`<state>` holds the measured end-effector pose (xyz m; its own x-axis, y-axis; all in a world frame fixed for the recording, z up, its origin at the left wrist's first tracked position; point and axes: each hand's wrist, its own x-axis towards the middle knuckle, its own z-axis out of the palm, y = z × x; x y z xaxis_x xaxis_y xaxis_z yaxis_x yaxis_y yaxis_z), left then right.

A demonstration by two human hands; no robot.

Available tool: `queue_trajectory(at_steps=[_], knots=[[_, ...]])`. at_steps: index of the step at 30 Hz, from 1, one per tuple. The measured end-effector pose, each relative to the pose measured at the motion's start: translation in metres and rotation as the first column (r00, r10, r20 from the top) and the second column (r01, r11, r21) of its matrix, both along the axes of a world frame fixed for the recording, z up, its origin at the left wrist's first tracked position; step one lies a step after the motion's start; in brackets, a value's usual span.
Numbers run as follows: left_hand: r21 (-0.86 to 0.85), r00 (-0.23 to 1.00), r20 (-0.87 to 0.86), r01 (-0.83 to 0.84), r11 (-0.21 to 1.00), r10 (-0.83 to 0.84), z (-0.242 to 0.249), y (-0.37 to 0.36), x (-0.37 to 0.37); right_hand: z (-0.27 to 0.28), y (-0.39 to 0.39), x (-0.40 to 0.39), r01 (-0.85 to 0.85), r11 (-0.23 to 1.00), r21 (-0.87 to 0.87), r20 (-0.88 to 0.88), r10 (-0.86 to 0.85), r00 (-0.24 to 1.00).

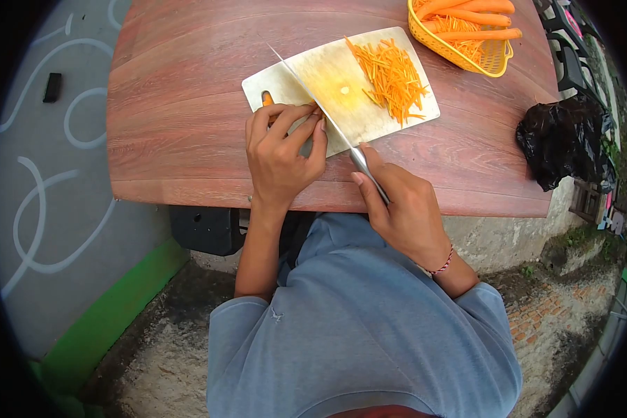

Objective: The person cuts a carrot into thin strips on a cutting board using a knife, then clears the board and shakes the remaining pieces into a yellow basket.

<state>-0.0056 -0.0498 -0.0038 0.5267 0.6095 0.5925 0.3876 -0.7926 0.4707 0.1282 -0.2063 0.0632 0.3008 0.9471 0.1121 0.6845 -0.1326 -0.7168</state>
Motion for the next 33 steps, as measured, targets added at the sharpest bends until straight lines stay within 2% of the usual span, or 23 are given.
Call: queue_trajectory(at_steps=[6, 12, 16, 18, 24, 28, 33], knots=[[-0.005, 1.0, -0.009, -0.005, 1.0, 0.005, 0.0, 0.0, -0.001, 0.001, -0.008, 0.001, -0.003, 0.999, -0.048, 0.053, 0.006, 0.999], [0.007, 1.0, -0.016, 0.001, 1.0, 0.0, -0.002, 0.0, -0.001, -0.006, 0.027, -0.007, -0.004, 0.998, -0.067, 0.188, 0.017, 0.982], [0.006, 1.0, -0.011, 0.007, 1.0, -0.007, -0.002, 0.0, -0.002, -0.012, 0.038, -0.001, -0.019, 0.999, -0.051, 0.19, 0.028, 0.981], [-0.002, 1.0, -0.006, 0.005, 1.0, -0.005, -0.002, 0.0, -0.001, -0.016, 0.033, 0.006, -0.022, 0.999, 0.03, 0.071, 0.019, 0.997], [-0.011, 1.0, -0.011, -0.004, 1.0, 0.003, 0.005, -0.003, 0.001, -0.005, 0.014, 0.014, 0.027, 1.0, -0.007, -0.09, -0.027, 0.996], [-0.002, 1.0, -0.002, -0.007, 1.0, 0.007, 0.004, -0.003, 0.001, -0.007, 0.01, 0.01, -0.001, 0.999, 0.042, -0.083, 0.005, 0.997], [-0.016, 1.0, 0.0, -0.009, 1.0, 0.009, 0.004, -0.003, 0.001, -0.001, 0.007, 0.009, 0.003, 1.0, -0.03, -0.099, -0.006, 0.995]])
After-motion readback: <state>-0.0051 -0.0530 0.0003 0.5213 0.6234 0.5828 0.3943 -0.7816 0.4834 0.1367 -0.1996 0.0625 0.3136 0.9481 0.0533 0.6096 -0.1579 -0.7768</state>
